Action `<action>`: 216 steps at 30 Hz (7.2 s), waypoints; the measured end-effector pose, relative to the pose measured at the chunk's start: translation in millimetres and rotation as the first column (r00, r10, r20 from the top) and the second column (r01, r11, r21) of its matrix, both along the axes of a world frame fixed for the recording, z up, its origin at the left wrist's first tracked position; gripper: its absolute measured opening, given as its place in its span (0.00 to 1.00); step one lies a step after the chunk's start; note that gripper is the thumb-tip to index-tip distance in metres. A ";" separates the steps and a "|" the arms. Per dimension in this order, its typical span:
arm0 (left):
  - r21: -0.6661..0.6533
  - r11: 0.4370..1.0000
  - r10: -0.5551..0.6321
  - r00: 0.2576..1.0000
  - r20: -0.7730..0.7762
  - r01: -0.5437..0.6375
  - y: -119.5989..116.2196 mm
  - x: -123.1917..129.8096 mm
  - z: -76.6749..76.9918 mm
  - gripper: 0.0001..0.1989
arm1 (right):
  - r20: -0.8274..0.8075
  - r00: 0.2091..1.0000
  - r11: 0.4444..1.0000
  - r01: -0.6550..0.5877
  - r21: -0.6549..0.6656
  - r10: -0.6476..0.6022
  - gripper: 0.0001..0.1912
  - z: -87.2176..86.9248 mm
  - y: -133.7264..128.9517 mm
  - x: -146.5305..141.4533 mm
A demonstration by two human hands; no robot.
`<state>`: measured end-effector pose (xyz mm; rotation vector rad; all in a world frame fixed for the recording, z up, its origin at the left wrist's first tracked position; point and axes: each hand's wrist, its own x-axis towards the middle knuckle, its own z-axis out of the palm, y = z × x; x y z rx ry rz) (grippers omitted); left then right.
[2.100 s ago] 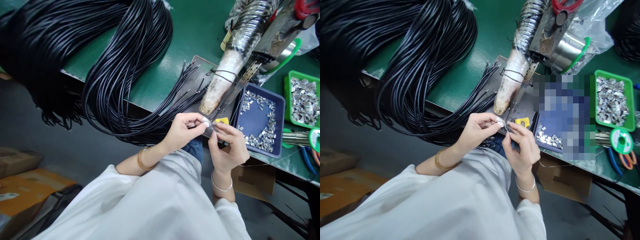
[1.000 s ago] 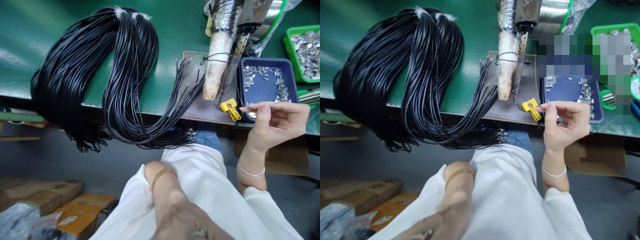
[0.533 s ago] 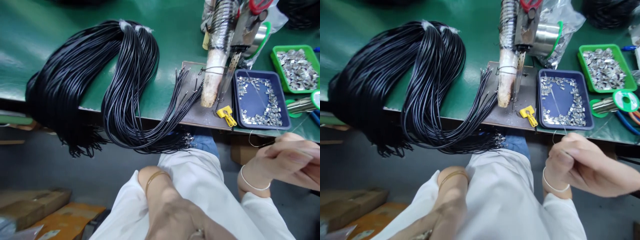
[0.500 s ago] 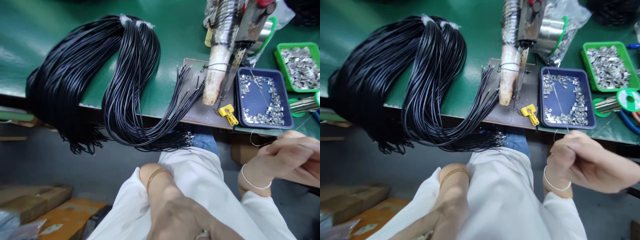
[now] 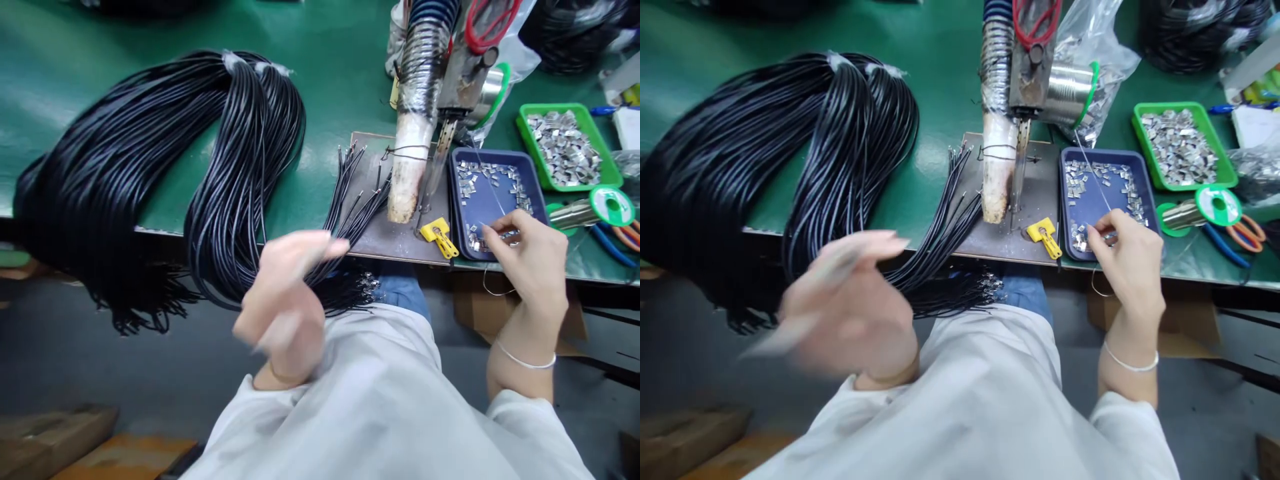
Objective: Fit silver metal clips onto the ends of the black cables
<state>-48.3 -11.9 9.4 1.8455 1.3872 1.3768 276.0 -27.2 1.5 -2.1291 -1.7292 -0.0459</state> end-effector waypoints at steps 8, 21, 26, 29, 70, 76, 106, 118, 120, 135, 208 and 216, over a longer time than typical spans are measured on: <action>-0.123 0.992 -0.062 0.945 -0.320 0.024 63.2 5.8 -44.1 0.09 | 0.153 0.980 0.979 -0.101 -0.177 0.129 0.09 -5.2 23.2 7.2; -0.342 0.250 -0.690 0.415 0.593 0.906 1.5 38.2 2.7 0.13 | 0.226 0.961 0.983 -0.132 -0.128 0.159 0.09 -10.5 30.7 17.3; -0.493 0.377 -0.258 0.600 0.757 0.784 -2.4 70.7 -41.6 0.18 | 0.100 0.991 0.992 -0.100 0.078 0.092 0.06 -11.2 26.1 5.6; -0.480 0.541 -0.166 0.647 0.744 0.691 2.2 73.1 -49.8 0.15 | -0.234 0.966 0.947 -0.034 0.318 0.113 0.06 -4.5 12.4 -21.3; -0.384 0.653 -0.098 0.575 0.812 0.653 17.5 77.5 -39.8 0.07 | -0.263 0.846 0.776 -0.245 0.581 0.464 0.10 -18.0 -14.6 -104.4; -0.406 0.669 -0.088 0.609 0.788 0.622 17.8 76.5 -29.2 0.07 | -0.301 0.814 0.774 -0.258 0.579 0.497 0.09 -25.1 -12.4 -99.9; -0.332 0.776 -0.071 0.596 0.800 0.537 33.9 85.1 -26.0 0.03 | -0.288 0.798 0.778 -0.321 0.541 0.529 0.09 -20.5 1.7 -98.9; -0.377 0.761 -0.068 0.643 0.762 0.527 34.0 79.7 -29.0 0.01 | -0.236 0.789 0.754 -0.382 0.534 0.567 0.12 -17.7 0.5 -98.8; -0.385 0.760 -0.062 0.648 0.759 0.524 33.6 79.8 -29.6 0.02 | -0.251 0.791 0.763 -0.371 0.529 0.558 0.11 -17.7 0.7 -98.0; -0.445 0.738 -0.035 0.688 0.725 0.507 34.5 82.2 -32.0 0.05 | -0.179 0.840 0.771 -0.360 0.525 0.513 0.09 -20.4 -0.8 -95.0; -0.336 0.777 -0.173 0.695 0.698 0.531 31.0 78.7 -30.6 0.05 | -0.108 0.873 0.749 -0.337 0.570 0.475 0.12 -20.8 -0.1 -98.3; -0.368 0.722 -0.222 0.701 0.678 0.585 29.9 72.8 -32.5 0.05 | -0.111 0.839 0.734 -0.393 0.554 0.532 0.11 -24.7 -5.5 -94.2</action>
